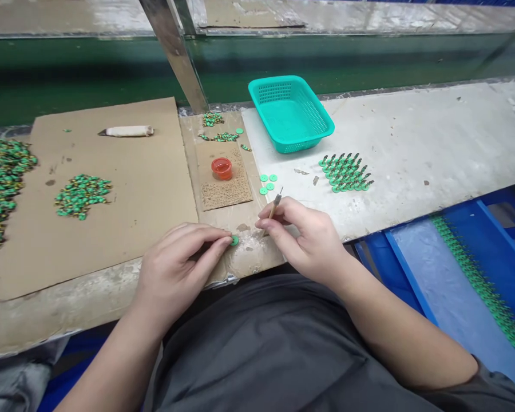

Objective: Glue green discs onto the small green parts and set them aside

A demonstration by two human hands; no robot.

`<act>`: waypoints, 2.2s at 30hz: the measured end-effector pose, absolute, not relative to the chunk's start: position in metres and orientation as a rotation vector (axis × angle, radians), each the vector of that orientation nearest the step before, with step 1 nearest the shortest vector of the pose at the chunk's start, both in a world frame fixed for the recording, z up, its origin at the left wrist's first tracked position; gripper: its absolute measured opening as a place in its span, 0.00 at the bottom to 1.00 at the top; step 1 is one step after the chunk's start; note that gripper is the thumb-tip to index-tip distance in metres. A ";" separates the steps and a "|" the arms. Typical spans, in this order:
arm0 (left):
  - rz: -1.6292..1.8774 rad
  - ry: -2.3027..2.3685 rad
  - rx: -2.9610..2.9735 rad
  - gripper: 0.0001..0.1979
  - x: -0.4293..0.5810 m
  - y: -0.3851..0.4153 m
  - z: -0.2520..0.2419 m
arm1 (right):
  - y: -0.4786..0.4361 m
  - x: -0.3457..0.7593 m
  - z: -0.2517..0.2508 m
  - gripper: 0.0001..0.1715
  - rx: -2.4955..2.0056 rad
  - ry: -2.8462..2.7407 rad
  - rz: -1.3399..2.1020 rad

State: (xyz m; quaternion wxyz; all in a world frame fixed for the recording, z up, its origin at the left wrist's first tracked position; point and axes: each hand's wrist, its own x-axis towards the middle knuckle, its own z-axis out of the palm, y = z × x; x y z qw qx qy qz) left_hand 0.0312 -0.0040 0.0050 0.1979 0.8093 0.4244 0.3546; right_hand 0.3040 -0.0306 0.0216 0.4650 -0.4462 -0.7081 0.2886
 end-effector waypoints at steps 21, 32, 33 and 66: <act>1.053 1.102 2.335 0.08 0.035 -0.006 0.005 | -0.028 0.276 0.018 0.20 -1.128 -1.918 0.451; 1.071 1.068 2.314 0.09 0.036 -0.003 0.005 | -0.029 0.275 0.020 0.17 -1.183 -1.937 0.423; 1.073 1.065 2.314 0.09 0.036 -0.003 0.005 | -0.029 0.274 0.020 0.17 -1.183 -1.938 0.427; 0.989 1.193 2.523 0.04 0.030 -0.009 0.004 | -0.022 0.296 0.029 0.18 -1.299 -2.107 0.586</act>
